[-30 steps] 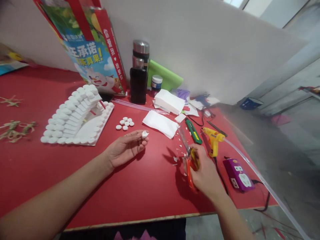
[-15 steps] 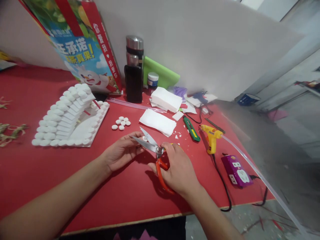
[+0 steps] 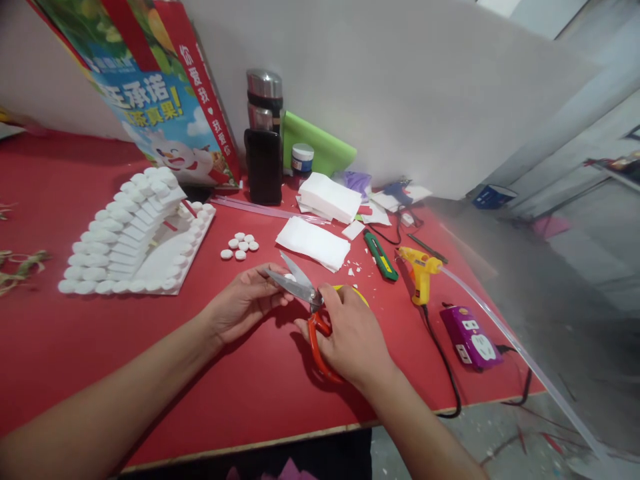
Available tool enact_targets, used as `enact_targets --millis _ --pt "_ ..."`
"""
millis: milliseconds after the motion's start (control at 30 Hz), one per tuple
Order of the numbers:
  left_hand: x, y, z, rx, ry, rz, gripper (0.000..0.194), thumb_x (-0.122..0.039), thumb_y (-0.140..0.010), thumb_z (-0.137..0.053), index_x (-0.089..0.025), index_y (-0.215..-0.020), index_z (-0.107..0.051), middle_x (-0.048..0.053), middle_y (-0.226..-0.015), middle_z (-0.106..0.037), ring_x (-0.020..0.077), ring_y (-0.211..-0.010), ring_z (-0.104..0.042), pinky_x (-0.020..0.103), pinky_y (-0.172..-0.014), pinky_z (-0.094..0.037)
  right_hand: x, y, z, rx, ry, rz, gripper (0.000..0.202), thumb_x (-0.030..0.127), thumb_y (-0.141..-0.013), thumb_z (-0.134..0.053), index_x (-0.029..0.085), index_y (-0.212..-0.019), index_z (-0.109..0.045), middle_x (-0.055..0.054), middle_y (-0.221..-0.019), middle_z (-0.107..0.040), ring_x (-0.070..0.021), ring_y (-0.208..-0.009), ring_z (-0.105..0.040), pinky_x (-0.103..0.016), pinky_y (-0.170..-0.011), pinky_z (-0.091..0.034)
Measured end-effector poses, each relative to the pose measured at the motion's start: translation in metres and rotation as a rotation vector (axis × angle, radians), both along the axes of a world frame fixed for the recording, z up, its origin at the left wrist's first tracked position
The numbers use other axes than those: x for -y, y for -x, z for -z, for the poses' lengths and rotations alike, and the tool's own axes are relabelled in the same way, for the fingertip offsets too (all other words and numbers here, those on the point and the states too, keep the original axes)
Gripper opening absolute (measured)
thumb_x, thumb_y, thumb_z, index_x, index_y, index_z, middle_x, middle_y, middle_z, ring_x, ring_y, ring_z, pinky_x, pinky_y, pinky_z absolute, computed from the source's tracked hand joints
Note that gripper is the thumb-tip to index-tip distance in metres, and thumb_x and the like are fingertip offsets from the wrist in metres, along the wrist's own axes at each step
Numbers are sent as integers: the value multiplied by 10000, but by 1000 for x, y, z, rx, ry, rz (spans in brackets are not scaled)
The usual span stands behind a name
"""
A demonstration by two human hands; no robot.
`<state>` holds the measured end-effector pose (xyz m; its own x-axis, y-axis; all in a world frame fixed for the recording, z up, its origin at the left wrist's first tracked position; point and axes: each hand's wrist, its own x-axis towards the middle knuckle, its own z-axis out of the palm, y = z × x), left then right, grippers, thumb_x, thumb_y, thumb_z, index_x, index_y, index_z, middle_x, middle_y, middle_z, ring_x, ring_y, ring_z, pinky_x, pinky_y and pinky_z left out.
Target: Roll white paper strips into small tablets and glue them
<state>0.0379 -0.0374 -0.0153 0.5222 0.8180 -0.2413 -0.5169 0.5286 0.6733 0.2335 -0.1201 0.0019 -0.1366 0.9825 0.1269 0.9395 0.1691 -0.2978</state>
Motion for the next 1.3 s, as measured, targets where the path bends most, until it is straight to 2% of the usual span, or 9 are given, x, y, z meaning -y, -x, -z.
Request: enact_targets --millis 200,433,767,867,967,1100,1300 --pt "-1 1 -1 -11 3 19 172 -117 -700 -866 -100 -817 -741 61 -770 -745 123 -648 -697 202 -669 -591 -1 1 1 77 -63 2 298 454 -984 -555 205 -1137 -615 -99 -958 -622 -254 -764 -630 -326 -647 -447" --pt "0 -1 -3 -7 -23 50 217 -156 -689 -896 -86 -829 -746 63 -732 -730 120 -628 -677 196 -636 -578 5 -3 10 41 -137 -4 283 450 -1008 -530 207 -1114 -629 -74 -909 -633 -222 -697 -620 -301 -616 -439" --pt "0 0 3 19 11 134 182 -123 -752 -856 -76 -875 -730 68 -727 -722 101 -629 -669 161 -634 -568 13 -8 21 -62 -124 -18 285 462 -1011 -578 208 -1133 -618 -96 -990 -676 -250 -833 -660 -312 -667 -470" --pt "0 1 0 26 41 131 167 -91 -759 -845 -87 -858 -712 73 -769 -738 101 -643 -688 164 -650 -583 13 -10 15 -155 -101 -8 295 472 -998 -606 216 -1143 -608 -71 -972 -685 -236 -846 -660 -310 -708 -481" --pt "0 1 -3 33 81 94 232 -24 -705 -856 -106 -861 -704 71 -823 -762 127 -694 -734 190 -701 -610 12 -15 2 -250 -47 54 338 504 -971 -639 223 -1153 -588 -38 -938 -680 -210 -801 -644 -307 -722 -488" --pt "-1 0 -4 62 119 59 288 -9 -650 -883 -111 -859 -714 75 -860 -777 179 -784 -772 235 -775 -633 12 -22 -11 -236 27 146 460 566 -932 -654 216 -1212 -556 -63 -1002 -665 -239 -845 -635 -346 -736 -502" --pt "-1 -1 -4 50 104 31 233 -34 -677 -886 -114 -814 -716 48 -815 -761 151 -760 -753 225 -764 -627 16 -15 -5 -254 86 63 505 504 -902 -701 214 -1277 -527 -104 -1129 -642 -272 -971 -620 -413 -855 -523"
